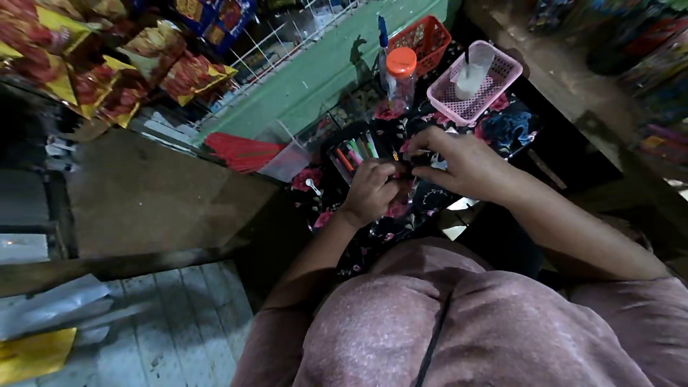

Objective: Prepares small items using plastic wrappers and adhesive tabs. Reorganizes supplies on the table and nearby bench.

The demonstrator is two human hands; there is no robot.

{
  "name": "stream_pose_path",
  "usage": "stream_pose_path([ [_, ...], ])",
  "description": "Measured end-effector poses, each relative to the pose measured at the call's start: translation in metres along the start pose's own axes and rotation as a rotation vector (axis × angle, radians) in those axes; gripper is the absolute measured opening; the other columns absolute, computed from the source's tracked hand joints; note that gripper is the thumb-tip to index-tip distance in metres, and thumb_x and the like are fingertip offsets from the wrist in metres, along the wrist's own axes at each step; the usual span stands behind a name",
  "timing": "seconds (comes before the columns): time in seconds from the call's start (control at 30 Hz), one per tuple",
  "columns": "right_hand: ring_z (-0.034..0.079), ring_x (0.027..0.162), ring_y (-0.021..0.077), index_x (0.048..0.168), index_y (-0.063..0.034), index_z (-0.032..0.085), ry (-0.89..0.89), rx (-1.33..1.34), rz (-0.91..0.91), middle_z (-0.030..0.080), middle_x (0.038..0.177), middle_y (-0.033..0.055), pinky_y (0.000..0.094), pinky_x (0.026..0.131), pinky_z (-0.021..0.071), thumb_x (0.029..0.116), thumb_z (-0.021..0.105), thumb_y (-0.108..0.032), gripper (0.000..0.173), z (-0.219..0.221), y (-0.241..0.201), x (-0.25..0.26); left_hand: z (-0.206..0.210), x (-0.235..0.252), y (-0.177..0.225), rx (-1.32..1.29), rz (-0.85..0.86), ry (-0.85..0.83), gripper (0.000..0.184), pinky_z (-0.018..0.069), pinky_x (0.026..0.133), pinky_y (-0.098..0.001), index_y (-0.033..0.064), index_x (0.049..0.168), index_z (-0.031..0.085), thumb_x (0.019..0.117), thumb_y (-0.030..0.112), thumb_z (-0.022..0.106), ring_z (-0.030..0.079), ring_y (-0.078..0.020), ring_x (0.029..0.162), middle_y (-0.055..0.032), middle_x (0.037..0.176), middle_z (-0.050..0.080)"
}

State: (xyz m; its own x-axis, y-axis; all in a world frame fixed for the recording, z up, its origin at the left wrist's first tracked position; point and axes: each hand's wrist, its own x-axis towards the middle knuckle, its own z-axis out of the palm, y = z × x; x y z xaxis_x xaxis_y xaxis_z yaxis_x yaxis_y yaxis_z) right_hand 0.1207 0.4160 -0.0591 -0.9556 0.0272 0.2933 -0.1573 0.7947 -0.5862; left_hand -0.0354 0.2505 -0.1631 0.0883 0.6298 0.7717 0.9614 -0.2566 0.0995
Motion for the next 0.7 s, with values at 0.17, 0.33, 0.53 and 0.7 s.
stream_pose_path([
  [0.17, 0.071, 0.093, 0.023, 0.12, 0.0007, 0.063, 0.139, 0.051, -0.03, 0.071, 0.106, 0.0147, 0.0388, 0.084, 0.0579, 0.0966, 0.065, -0.011, 0.026, -0.003, -0.001, -0.002, 0.0, 0.005, -0.006, 0.049, 0.025, 0.059, 0.004, 0.0433, 0.102, -0.0389, 0.0121, 0.093, 0.067, 0.0957, 0.013, 0.069, 0.056, -0.0279, 0.108, -0.0119, 0.111, 0.061],
  [0.33, 0.069, 0.085, 0.0182, 0.118, -0.0001, 0.062, 0.169, 0.056, -0.008, 0.07, 0.1, 0.0125, 0.0346, 0.078, 0.0577, 0.0963, 0.066, -0.013, 0.026, -0.011, -0.004, 0.001, -0.003, 0.014, -0.008, 0.067, 0.023, 0.102, 0.01, 0.043, 0.102, -0.0381, 0.011, 0.088, 0.064, 0.0966, 0.013, 0.067, 0.056, -0.0279, 0.108, -0.0127, 0.11, 0.06],
  [0.53, 0.07, 0.09, 0.0208, 0.12, -0.0013, 0.061, 0.089, 0.064, 0.011, 0.07, 0.103, 0.013, 0.0385, 0.082, 0.0582, 0.0969, 0.065, -0.01, 0.025, -0.013, -0.005, 0.007, -0.002, 0.022, -0.013, 0.077, 0.078, 0.092, 0.006, 0.044, 0.099, -0.0382, 0.0113, 0.092, 0.068, 0.0975, 0.015, 0.067, 0.057, -0.0276, 0.105, -0.0116, 0.109, 0.062],
  [0.7, 0.07, 0.088, 0.0184, 0.12, -0.0004, 0.062, 0.134, 0.084, 0.043, 0.071, 0.102, 0.0123, 0.0368, 0.081, 0.0582, 0.0973, 0.065, -0.013, 0.026, -0.015, -0.002, 0.007, 0.001, 0.021, -0.012, -0.173, -0.078, 0.087, 0.015, 0.0474, 0.101, -0.0382, 0.0058, 0.095, 0.065, 0.1011, 0.019, 0.062, 0.059, -0.0294, 0.113, -0.0198, 0.114, 0.062],
])
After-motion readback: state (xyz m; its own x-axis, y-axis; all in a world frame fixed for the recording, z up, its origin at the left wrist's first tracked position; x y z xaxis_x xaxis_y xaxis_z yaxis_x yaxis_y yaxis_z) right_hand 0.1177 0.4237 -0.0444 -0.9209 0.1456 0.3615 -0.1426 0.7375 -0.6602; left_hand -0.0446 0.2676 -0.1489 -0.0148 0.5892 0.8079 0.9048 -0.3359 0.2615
